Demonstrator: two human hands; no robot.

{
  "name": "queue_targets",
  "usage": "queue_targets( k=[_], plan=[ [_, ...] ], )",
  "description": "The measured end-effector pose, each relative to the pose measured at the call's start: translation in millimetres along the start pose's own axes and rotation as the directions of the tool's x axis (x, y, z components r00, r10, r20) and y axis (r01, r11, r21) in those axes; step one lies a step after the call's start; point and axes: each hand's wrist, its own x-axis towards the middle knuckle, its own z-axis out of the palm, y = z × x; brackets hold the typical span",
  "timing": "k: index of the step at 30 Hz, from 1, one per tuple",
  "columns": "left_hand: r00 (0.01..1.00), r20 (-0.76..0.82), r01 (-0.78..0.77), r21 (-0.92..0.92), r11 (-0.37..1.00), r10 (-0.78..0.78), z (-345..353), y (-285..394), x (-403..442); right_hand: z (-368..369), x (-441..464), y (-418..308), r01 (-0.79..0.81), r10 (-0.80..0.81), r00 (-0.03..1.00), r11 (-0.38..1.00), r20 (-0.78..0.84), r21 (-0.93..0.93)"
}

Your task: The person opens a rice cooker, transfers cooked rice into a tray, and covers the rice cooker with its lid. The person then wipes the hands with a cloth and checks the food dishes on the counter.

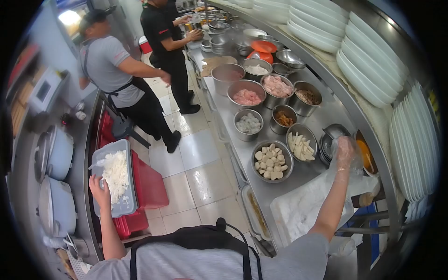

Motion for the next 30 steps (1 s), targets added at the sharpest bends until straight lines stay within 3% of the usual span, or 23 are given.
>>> queue_targets(
  k=[1, 3, 6, 7, 8, 9, 10, 11, 12, 13, 14, 15, 17, 18, 20, 21, 23, 24, 25, 27, 28, 29, 30],
  plan=[
    [1.0, 0.002, -0.002, -0.004, 1.0, 0.002, -2.4, 0.2, -1.1, -9.7, 16.1, -20.2, 0.013, -0.013, 1.0, 1.0, -0.011, 0.006],
    [0.999, -0.004, 0.034, -0.006, 0.999, -0.034, -6.0, -0.5, -9.4, -27.4, 43.1, -63.6, -0.048, 0.093, 0.951, 0.986, -0.295, 0.157],
    [0.981, 0.152, 0.17, -0.407, 0.897, -0.118, 1.8, 2.0, -29.6, -159.6, 130.8, -217.4, -0.398, 0.427, 0.898, 0.675, 0.111, 0.621],
    [0.965, 0.242, 0.222, -0.558, 0.8, -0.1, 5.4, 5.8, -37.4, -197.1, 151.6, -270.5, -0.507, 0.424, 0.852, 0.525, 0.306, 0.683],
    [0.94, 0.33, 0.283, -0.613, 0.738, -0.086, -12.9, 35.3, -36.0, -219.1, 165.1, -308.0, -0.615, 0.377, 0.784, 0.365, 0.494, 0.698],
    [0.917, 0.399, 0.323, -0.692, 0.645, -0.031, -17.1, 46.8, -40.0, -184.1, 160.2, -335.8, -0.24, 0.257, 0.959, 0.516, 0.118, 0.823],
    [0.876, 0.48, 0.375, -0.739, 0.56, 0.045, -13.4, 47.8, -47.5, -175.8, 163.9, -374.9, -0.124, 0.139, 0.987, 0.363, 0.078, 0.924],
    [0.856, 0.51, 0.429, -0.79, 0.438, 0.082, -14.0, 50.2, -53.0, -172.3, 161.8, -421.6, -0.298, 0.079, 0.954, 0.148, 0.289, 0.943],
    [0.828, 0.553, 0.466, -0.772, 0.431, 0.094, -28.4, 51.3, -51.6, -157.0, 157.3, -468.2, -0.125, -0.052, 0.99, 0.148, 0.134, 0.981],
    [0.821, 0.556, 0.486, -0.801, 0.35, 0.133, -32.3, 40.0, -55.1, -147.9, 147.3, -518.8, -0.177, -0.152, 0.972, 0.038, 0.181, 0.983],
    [0.793, 0.596, 0.557, -0.793, 0.245, 0.127, -42.5, 24.9, -58.2, -157.1, 134.5, -572.0, -0.35, -0.212, 0.924, -0.128, 0.319, 0.928],
    [0.732, 0.676, 0.671, -0.737, 0.08, 0.082, -62.5, 8.6, -59.1, -162.8, 125.8, -620.7, -0.421, -0.296, 0.872, -0.044, 0.391, 0.906],
    [0.771, 0.632, 0.637, -0.767, 0.073, -0.077, -88.2, -41.6, -71.2, -191.8, 107.8, -704.5, -0.598, -0.535, 0.665, 0.038, 0.522, 0.801],
    [0.762, 0.622, 0.644, -0.758, 0.104, -0.181, -97.2, -72.8, -81.6, -211.9, 97.4, -743.6, -0.584, -0.6, 0.641, 0.024, 0.479, 0.812],
    [0.721, 0.565, 0.652, -0.748, 0.119, -0.401, -109.1, -136.3, -109.6, -253.9, 73.3, -814.0, -0.663, -0.645, 0.67, -0.299, 0.366, 0.686],
    [0.707, 0.535, 0.647, -0.753, 0.118, -0.463, -123.9, -164.5, -119.8, -275.3, 67.4, -847.1, -0.661, -0.691, 0.649, -0.304, 0.318, 0.686],
    [0.739, 0.38, 0.587, -0.769, 0.253, -0.557, -150.6, -213.9, -138.7, -319.0, 58.5, -899.1, -0.371, -0.703, 0.711, -0.395, -0.017, 0.841],
    [0.744, 0.349, 0.588, -0.747, 0.311, -0.571, -159.1, -238.0, -147.1, -341.6, 55.3, -916.1, -0.568, -0.836, 0.549, -0.359, 0.016, 0.741],
    [0.728, 0.333, 0.596, -0.74, 0.311, -0.599, -165.1, -258.4, -152.8, -343.9, 46.7, -942.5, -0.572, -0.849, 0.528, -0.364, -0.01, 0.735],
    [0.721, 0.225, 0.595, -0.686, 0.419, -0.656, -184.2, -287.3, -148.5, -339.4, 35.1, -991.9, -0.88, -0.964, 0.074, 0.057, 0.254, 0.472],
    [0.685, 0.31, 0.647, -0.675, 0.354, -0.659, -193.3, -305.7, -145.1, -342.5, 34.0, -1012.1, -0.832, -0.968, 0.162, -0.029, 0.191, 0.554],
    [0.671, 0.303, 0.655, -0.67, 0.349, -0.677, -205.3, -317.4, -136.4, -322.1, 35.9, -1039.2, -0.832, -0.974, 0.143, -0.021, 0.177, 0.555],
    [0.647, 0.342, 0.624, -0.751, 0.216, -0.681, -218.4, -324.8, -124.2, -282.9, 38.7, -1074.5, -0.595, -0.955, 0.285, -0.243, -0.082, 0.766]
  ],
)
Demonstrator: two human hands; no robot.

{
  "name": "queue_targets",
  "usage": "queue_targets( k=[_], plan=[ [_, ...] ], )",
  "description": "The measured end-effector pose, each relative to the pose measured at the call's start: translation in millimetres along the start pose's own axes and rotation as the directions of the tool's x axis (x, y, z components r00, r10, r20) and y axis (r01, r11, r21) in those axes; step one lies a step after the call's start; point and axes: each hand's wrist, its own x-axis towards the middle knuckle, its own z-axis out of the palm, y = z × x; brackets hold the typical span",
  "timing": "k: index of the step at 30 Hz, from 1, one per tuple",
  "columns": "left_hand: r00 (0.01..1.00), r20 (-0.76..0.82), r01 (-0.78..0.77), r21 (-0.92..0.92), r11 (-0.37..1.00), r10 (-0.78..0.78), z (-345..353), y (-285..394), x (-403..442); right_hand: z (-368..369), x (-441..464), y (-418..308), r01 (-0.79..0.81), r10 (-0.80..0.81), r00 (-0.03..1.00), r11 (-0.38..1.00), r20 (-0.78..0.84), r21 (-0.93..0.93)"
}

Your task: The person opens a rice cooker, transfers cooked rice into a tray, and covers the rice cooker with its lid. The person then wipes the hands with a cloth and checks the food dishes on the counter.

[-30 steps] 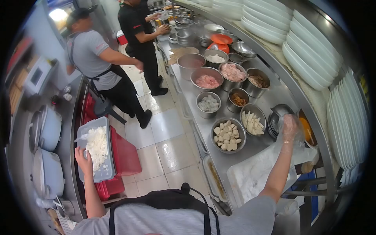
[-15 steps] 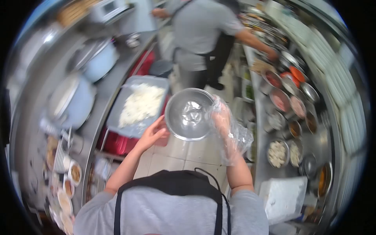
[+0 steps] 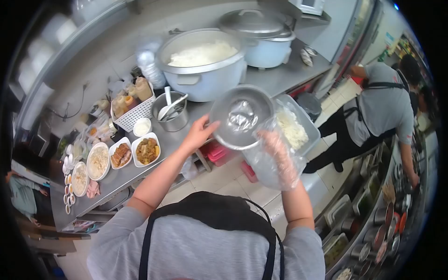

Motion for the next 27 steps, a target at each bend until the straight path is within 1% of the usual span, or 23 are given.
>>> queue_targets(
  k=[1, 2, 3, 4, 5, 7, 8, 9, 10, 11, 13, 14, 15, 16, 17, 19, 20, 21, 23, 24, 25, 26, 27],
  plan=[
    [0.999, 0.015, 0.038, -0.155, 0.987, -0.036, -9.0, 7.5, 10.3, -8.6, 31.0, 18.3, 0.295, -0.271, 0.954, 0.924, 0.13, -0.244],
    [0.999, -0.007, 0.035, -0.155, 0.987, -0.036, -19.9, 3.4, 21.5, -3.0, 48.6, -24.7, 0.11, -0.109, 0.994, 0.954, 0.021, -0.279],
    [0.996, -0.059, -0.076, -0.076, 0.994, 0.071, -31.8, -4.3, 34.7, 3.4, 67.2, -79.8, -0.079, 0.054, 0.994, 0.952, -0.091, -0.295],
    [0.978, -0.1, -0.181, 0.012, 0.983, 0.181, -42.5, -8.7, 47.7, -2.4, 98.4, -92.2, -0.066, 0.027, 0.986, 0.97, -0.165, -0.235],
    [0.976, -0.119, -0.181, 0.019, 0.983, 0.182, -53.2, -8.6, 60.0, -12.0, 130.3, -102.3, -0.05, 0.007, 0.97, 0.984, -0.241, -0.173],
    [0.869, -0.332, -0.309, 0.212, 0.927, 0.366, -74.0, -7.8, 78.4, -25.6, 187.0, -145.4, -0.099, 0.018, 0.979, 0.914, -0.204, -0.394],
    [0.83, -0.37, -0.298, 0.337, 0.893, 0.417, -85.2, -4.3, 86.1, -14.1, 207.0, -166.5, 0.08, -0.207, 0.946, 0.895, -0.249, -0.438],
    [0.786, -0.394, -0.281, 0.46, 0.842, 0.477, -98.2, 1.6, 96.6, 1.2, 231.8, -183.9, 0.255, -0.427, 0.859, 0.836, -0.284, -0.485],
    [0.739, -0.428, -0.276, 0.512, 0.813, 0.521, -108.3, 4.1, 106.6, 6.9, 271.2, -180.3, 0.472, -0.682, 0.706, 0.653, -0.191, -0.592],
    [0.686, -0.418, -0.245, 0.638, 0.73, 0.596, -118.7, 3.7, 118.5, 14.3, 306.4, -174.1, 0.627, -0.867, 0.493, 0.41, -0.07, -0.662],
    [0.625, -0.41, -0.213, 0.729, 0.651, 0.664, -135.0, -2.3, 143.4, 44.9, 345.0, -179.3, 0.614, -0.848, 0.527, 0.334, 0.057, -0.715],
    [0.626, -0.418, -0.201, 0.73, 0.653, 0.659, -137.8, -4.2, 152.9, 53.7, 367.3, -176.6, 0.621, -0.845, 0.531, 0.337, 0.063, -0.708],
    [0.624, -0.421, -0.137, 0.771, 0.622, 0.658, -140.3, -6.0, 160.8, 63.6, 390.8, -168.7, 0.524, -0.628, 0.765, 0.478, 0.144, -0.705],
    [0.623, -0.421, -0.076, 0.806, 0.587, 0.659, -143.8, -7.4, 168.5, 71.7, 409.5, -159.2, 0.389, -0.345, 0.913, 0.577, 0.219, -0.718],
    [0.622, -0.426, -0.069, 0.806, 0.588, 0.657, -147.5, -11.0, 176.0, 78.2, 424.1, -147.6, 0.393, -0.343, 0.912, 0.577, 0.224, -0.716],
    [0.629, -0.432, 0.019, 0.839, 0.543, 0.646, -153.9, -25.2, 187.9, 89.9, 444.7, -127.9, 0.471, -0.417, 0.844, 0.273, 0.339, -0.839],
    [0.635, -0.436, 0.024, 0.836, 0.548, 0.638, -158.1, -30.4, 194.0, 93.1, 448.6, -125.0, 0.437, -0.338, 0.875, 0.242, 0.347, -0.866],
    [0.641, -0.436, 0.025, 0.835, 0.55, 0.632, -161.8, -36.1, 199.7, 93.7, 449.4, -118.3, 0.433, -0.331, 0.878, 0.245, 0.345, -0.867],
    [0.632, -0.474, 0.032, 0.806, 0.591, 0.613, -166.1, -44.9, 209.7, 88.6, 443.3, -106.8, 0.46, -0.44, 0.846, 0.319, 0.3, -0.828],
    [0.64, -0.469, 0.023, 0.804, 0.595, 0.609, -167.0, -47.2, 212.8, 84.5, 441.2, -106.0, 0.448, -0.434, 0.853, 0.32, 0.292, -0.835],
    [0.62, -0.474, -0.004, 0.795, 0.606, 0.625, -166.1, -49.8, 213.6, 78.8, 440.0, -108.0, 0.306, -0.215, 0.952, 0.719, 0.219, -0.623],
    [0.598, -0.481, -0.032, 0.785, 0.618, 0.641, -165.3, -50.9, 214.0, 73.1, 439.0, -109.4, 0.044, 0.029, 0.972, 0.951, 0.233, -0.305],
    [0.6, -0.482, -0.041, 0.779, 0.626, 0.639, -165.5, -52.1, 214.8, 66.8, 438.6, -106.9, 0.04, 0.034, 0.974, 0.948, 0.223, -0.315]
  ],
)
